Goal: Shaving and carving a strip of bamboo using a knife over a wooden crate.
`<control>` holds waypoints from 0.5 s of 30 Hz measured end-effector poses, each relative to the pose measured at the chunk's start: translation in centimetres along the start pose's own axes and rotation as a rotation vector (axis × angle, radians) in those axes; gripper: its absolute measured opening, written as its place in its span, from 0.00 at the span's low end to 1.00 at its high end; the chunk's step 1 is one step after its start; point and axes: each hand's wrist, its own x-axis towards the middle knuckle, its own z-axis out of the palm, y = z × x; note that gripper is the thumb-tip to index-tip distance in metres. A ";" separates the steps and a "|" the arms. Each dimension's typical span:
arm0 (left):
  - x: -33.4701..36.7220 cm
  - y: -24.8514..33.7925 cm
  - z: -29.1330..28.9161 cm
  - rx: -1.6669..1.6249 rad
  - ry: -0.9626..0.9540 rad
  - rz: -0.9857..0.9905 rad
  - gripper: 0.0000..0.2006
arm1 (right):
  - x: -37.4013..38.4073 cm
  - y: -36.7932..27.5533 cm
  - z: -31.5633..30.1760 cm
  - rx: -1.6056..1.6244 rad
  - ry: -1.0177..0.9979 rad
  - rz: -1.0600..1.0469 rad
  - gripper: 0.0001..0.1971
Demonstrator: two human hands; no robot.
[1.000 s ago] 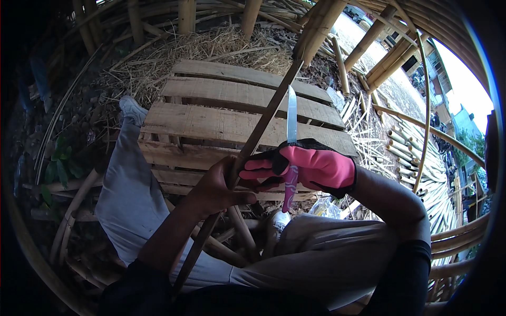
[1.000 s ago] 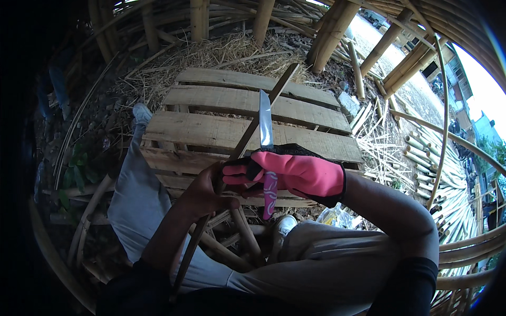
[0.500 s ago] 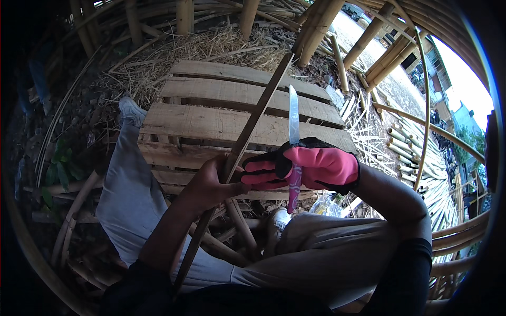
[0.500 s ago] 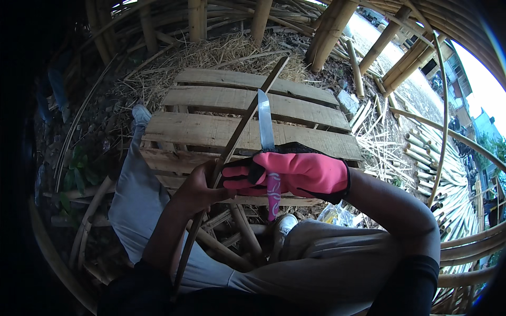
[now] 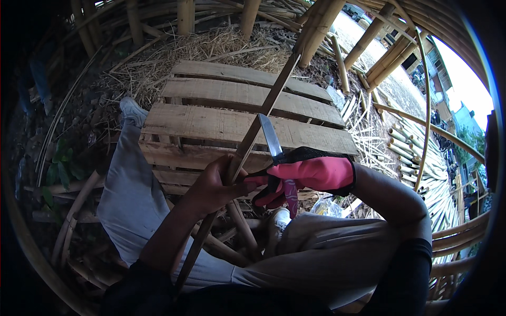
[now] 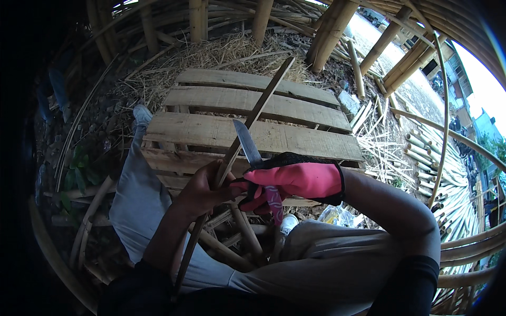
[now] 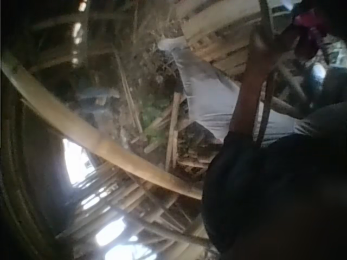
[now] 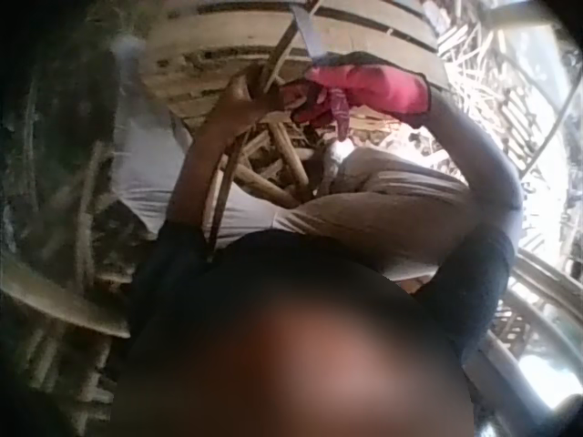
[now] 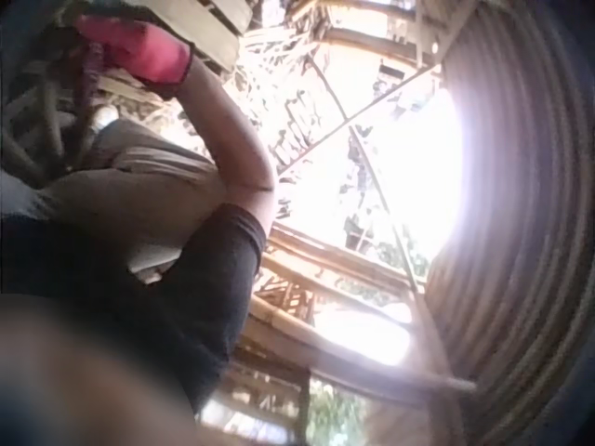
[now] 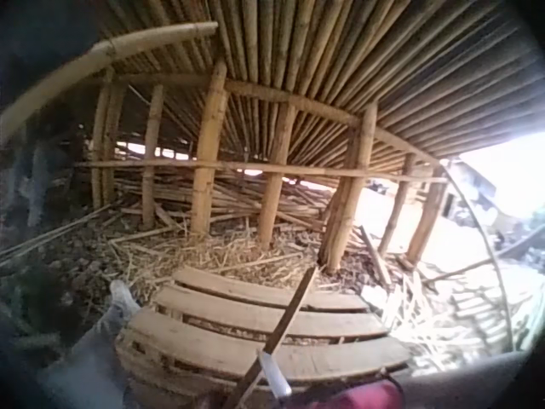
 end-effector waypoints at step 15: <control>0.2 -0.7 -0.3 -0.014 -0.036 0.027 0.25 | -0.2 -0.9 -0.7 -0.067 -0.118 -0.022 0.20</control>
